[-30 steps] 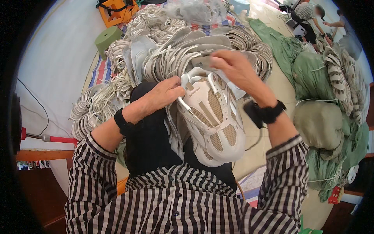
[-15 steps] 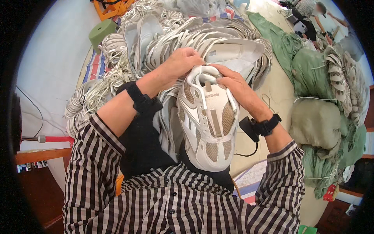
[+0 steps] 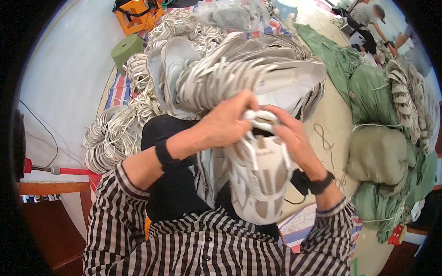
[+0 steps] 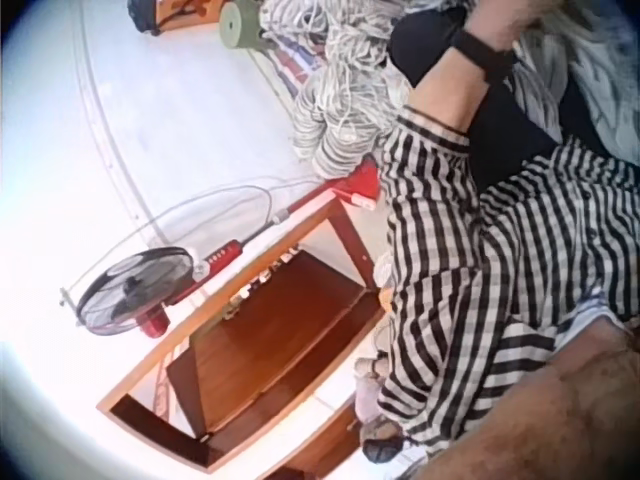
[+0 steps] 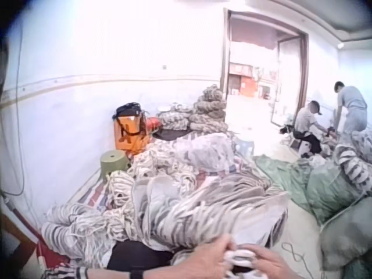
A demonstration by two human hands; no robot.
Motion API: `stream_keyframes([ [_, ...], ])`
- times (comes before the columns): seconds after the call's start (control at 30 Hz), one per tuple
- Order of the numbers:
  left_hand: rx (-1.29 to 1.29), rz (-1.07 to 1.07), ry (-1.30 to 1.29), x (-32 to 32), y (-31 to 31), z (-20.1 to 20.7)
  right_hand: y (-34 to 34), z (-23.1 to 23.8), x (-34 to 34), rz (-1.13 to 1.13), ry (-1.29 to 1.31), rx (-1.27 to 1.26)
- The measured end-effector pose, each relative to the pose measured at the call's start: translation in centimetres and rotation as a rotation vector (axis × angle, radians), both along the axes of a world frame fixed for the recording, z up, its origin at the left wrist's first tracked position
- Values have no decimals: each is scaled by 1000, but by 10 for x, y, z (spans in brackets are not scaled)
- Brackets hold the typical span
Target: The recorder is inserting laces into several pairs of sneakers.
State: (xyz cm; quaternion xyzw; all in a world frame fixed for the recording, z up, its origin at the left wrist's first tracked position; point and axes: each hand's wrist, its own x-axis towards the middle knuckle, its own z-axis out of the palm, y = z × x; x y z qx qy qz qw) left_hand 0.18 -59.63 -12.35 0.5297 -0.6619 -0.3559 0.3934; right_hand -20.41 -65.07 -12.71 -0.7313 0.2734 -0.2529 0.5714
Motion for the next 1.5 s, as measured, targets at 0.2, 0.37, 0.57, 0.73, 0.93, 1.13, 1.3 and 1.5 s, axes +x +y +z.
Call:
stream_keyframes([
  [0.2,-186,-232,-116,-70,-16,24,30,6,-67,-422,-27,126],
  [0.37,-143,-332,-106,-95,-19,23,37,-5,-95,-543,-92,140],
  [0.57,-60,-233,5,-94,-22,2,20,-5,-90,-436,-60,150],
  [0.73,-108,-156,-56,-87,-9,9,20,-2,-79,-312,-83,94],
  [0.93,-156,-279,-160,-123,-11,20,38,-7,-119,-488,-146,83],
  [1.13,-79,-373,-76,-154,-22,11,44,-15,-149,-640,-168,100],
  [1.3,85,-423,-47,-120,-48,-7,15,-20,-117,-470,-90,184],
  [1.5,231,-371,-25,-56,-73,-21,-20,-26,-59,-319,-106,268],
])
